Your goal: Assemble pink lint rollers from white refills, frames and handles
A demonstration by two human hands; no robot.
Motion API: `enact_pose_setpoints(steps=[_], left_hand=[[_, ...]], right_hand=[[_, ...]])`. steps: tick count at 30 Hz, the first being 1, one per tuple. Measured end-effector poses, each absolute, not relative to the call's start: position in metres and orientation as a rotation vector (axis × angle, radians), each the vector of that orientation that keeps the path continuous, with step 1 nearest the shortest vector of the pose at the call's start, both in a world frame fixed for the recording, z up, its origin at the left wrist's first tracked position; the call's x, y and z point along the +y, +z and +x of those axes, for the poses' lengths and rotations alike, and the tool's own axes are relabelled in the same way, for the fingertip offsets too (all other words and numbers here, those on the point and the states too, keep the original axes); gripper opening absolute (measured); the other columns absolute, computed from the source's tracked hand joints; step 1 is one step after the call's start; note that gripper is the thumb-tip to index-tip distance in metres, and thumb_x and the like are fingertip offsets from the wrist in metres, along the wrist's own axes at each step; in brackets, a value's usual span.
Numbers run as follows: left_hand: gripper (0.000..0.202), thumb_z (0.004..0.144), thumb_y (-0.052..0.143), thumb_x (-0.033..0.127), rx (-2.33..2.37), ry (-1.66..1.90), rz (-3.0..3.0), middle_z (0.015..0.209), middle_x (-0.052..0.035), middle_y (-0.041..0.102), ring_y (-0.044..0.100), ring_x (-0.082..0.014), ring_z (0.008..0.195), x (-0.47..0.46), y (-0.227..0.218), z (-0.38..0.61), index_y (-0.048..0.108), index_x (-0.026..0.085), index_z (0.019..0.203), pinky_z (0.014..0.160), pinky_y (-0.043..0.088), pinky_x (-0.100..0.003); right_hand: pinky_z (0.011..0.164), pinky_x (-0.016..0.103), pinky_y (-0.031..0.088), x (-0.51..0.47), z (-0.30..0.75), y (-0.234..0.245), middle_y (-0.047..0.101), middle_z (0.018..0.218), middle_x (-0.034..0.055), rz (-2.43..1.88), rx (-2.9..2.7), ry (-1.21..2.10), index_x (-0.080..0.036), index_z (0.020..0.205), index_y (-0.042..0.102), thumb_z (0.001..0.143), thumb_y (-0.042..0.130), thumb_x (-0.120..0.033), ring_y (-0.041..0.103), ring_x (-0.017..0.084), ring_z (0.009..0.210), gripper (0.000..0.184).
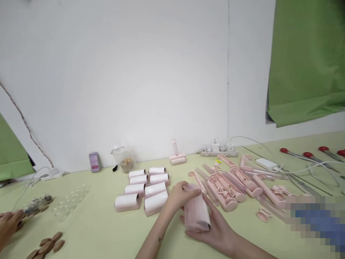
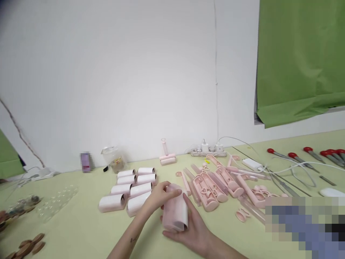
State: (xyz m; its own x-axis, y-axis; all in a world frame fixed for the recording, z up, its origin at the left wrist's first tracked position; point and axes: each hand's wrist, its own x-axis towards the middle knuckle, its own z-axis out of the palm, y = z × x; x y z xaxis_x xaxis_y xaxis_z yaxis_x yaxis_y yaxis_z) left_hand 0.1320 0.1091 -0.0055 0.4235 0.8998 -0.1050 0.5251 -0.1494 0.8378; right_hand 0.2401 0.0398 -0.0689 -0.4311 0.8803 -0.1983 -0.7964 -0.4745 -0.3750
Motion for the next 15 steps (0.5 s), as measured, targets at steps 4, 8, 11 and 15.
enact_pose_setpoints(steps=[4, 8, 11, 15], left_hand=[[0.059, 0.058, 0.061, 0.056, 1.299, 0.438, 1.844, 0.082, -0.0086, 0.057, 0.054, -0.0158, 0.052, 0.117, 0.002, 0.132, 0.053, 0.011, 0.094, 0.028, 0.033, -0.019], [0.049, 0.063, 0.055, 0.059, 1.325, 0.452, 1.896, 0.071, -0.0041, 0.056, 0.052, -0.0143, 0.052, 0.117, 0.012, 0.119, 0.056, 0.013, 0.081, 0.034, 0.033, -0.018], [0.045, 0.069, 0.051, 0.055, 1.208, 0.722, 1.888, 0.077, -0.0022, 0.054, 0.053, -0.0142, 0.061, 0.115, 0.012, 0.105, 0.053, 0.017, 0.092, 0.044, 0.038, -0.019], [0.053, 0.069, 0.052, 0.051, 0.966, 1.141, 1.758, 0.096, -0.0053, 0.05, 0.054, -0.0186, 0.083, 0.106, -0.013, 0.083, 0.043, 0.021, 0.112, 0.063, 0.046, -0.024]], right_hand=[[0.076, 0.035, 0.045, 0.042, 0.239, -0.069, 0.066, 0.094, 0.0089, -0.353, -0.21, 2.07, -0.016, 0.101, 0.055, 0.077, 0.048, -0.051, 0.06, 0.021, 0.086, 0.043], [0.071, 0.031, 0.047, 0.046, 0.236, -0.076, 0.068, 0.08, 0.0082, -0.357, -0.064, 2.109, -0.015, 0.095, 0.056, 0.072, 0.054, -0.052, 0.062, 0.02, 0.078, 0.043], [0.052, 0.023, 0.047, 0.048, 0.237, -0.083, 0.064, 0.058, 0.0001, -0.523, 0.033, 2.032, -0.019, 0.087, 0.057, 0.069, 0.061, -0.048, 0.062, 0.016, 0.058, 0.034], [0.035, 0.018, 0.04, 0.048, 0.248, -0.073, 0.061, 0.053, -0.0035, -0.639, -0.064, 1.821, -0.02, 0.093, 0.057, 0.071, 0.062, -0.042, 0.058, 0.012, 0.045, 0.032]])
